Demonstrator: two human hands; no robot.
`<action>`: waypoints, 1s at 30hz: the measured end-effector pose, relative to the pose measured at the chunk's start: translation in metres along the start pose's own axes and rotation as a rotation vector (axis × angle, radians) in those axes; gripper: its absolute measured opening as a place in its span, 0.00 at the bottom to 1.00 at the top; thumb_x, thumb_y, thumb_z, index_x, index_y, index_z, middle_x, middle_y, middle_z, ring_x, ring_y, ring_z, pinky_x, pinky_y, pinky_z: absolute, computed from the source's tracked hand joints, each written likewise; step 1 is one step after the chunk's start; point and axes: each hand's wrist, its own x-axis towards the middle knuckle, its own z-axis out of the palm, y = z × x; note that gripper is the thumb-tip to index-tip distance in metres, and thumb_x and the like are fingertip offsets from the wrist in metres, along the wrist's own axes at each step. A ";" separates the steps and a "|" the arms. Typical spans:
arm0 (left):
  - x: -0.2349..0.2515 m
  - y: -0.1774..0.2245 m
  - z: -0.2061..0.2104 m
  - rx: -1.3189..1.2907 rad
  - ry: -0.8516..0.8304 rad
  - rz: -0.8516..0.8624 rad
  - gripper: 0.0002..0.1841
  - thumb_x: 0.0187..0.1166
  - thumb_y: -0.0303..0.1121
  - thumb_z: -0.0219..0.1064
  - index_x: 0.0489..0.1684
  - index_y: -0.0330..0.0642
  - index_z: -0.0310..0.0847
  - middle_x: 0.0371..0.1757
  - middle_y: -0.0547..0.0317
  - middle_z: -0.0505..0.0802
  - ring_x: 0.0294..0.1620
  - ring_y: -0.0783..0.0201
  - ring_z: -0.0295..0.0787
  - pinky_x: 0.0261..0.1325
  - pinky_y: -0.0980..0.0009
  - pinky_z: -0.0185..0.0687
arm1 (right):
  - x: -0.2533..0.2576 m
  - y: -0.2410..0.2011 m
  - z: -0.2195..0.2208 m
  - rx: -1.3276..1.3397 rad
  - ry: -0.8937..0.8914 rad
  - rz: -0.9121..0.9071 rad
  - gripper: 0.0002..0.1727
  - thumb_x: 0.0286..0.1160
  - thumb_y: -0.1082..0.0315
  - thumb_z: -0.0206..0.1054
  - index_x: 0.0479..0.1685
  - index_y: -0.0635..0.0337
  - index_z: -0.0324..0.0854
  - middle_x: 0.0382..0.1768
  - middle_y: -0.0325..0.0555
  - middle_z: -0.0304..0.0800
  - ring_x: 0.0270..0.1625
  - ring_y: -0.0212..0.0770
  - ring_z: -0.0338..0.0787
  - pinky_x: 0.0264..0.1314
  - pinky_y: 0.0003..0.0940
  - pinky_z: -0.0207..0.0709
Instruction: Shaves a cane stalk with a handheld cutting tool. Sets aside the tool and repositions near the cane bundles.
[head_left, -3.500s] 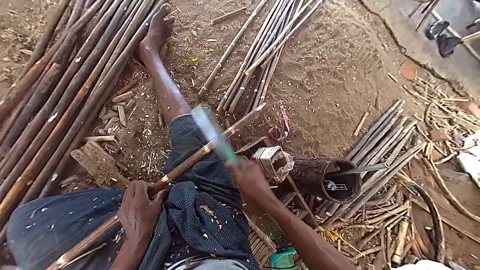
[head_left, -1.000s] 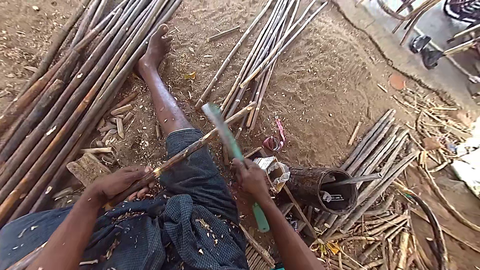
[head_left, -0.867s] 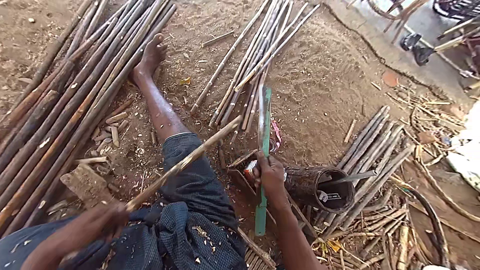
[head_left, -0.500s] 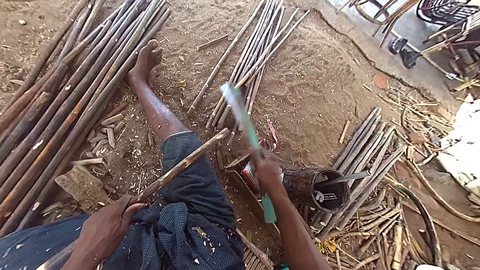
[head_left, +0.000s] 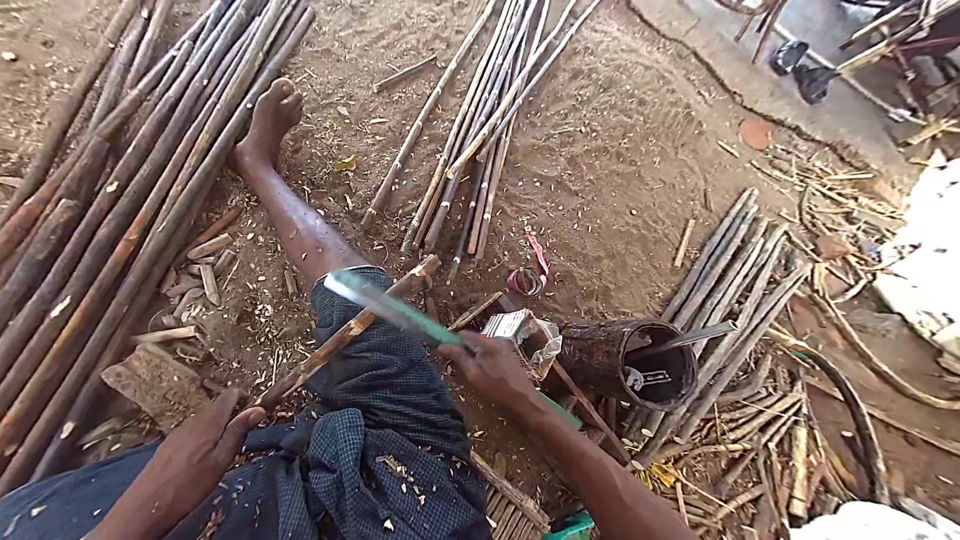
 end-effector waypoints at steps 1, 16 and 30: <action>0.000 -0.001 -0.002 -0.027 -0.013 -0.008 0.35 0.84 0.65 0.39 0.54 0.42 0.78 0.25 0.60 0.80 0.24 0.58 0.81 0.29 0.49 0.78 | 0.002 0.000 -0.006 0.119 0.068 0.059 0.27 0.88 0.42 0.58 0.41 0.59 0.85 0.19 0.47 0.79 0.20 0.46 0.79 0.24 0.49 0.75; 0.008 -0.013 -0.007 -0.259 -0.066 -0.025 0.34 0.86 0.65 0.33 0.43 0.51 0.83 0.17 0.68 0.76 0.15 0.68 0.73 0.22 0.65 0.74 | 0.007 0.019 -0.015 0.159 0.189 0.114 0.31 0.87 0.36 0.54 0.41 0.57 0.83 0.17 0.46 0.75 0.15 0.45 0.74 0.17 0.47 0.72; 0.023 -0.018 -0.015 -0.406 -0.194 -0.081 0.30 0.80 0.67 0.51 0.39 0.48 0.81 0.13 0.66 0.75 0.09 0.69 0.72 0.14 0.72 0.71 | -0.001 0.006 0.002 0.017 0.064 0.017 0.27 0.86 0.40 0.58 0.39 0.56 0.85 0.18 0.45 0.79 0.18 0.45 0.79 0.21 0.48 0.75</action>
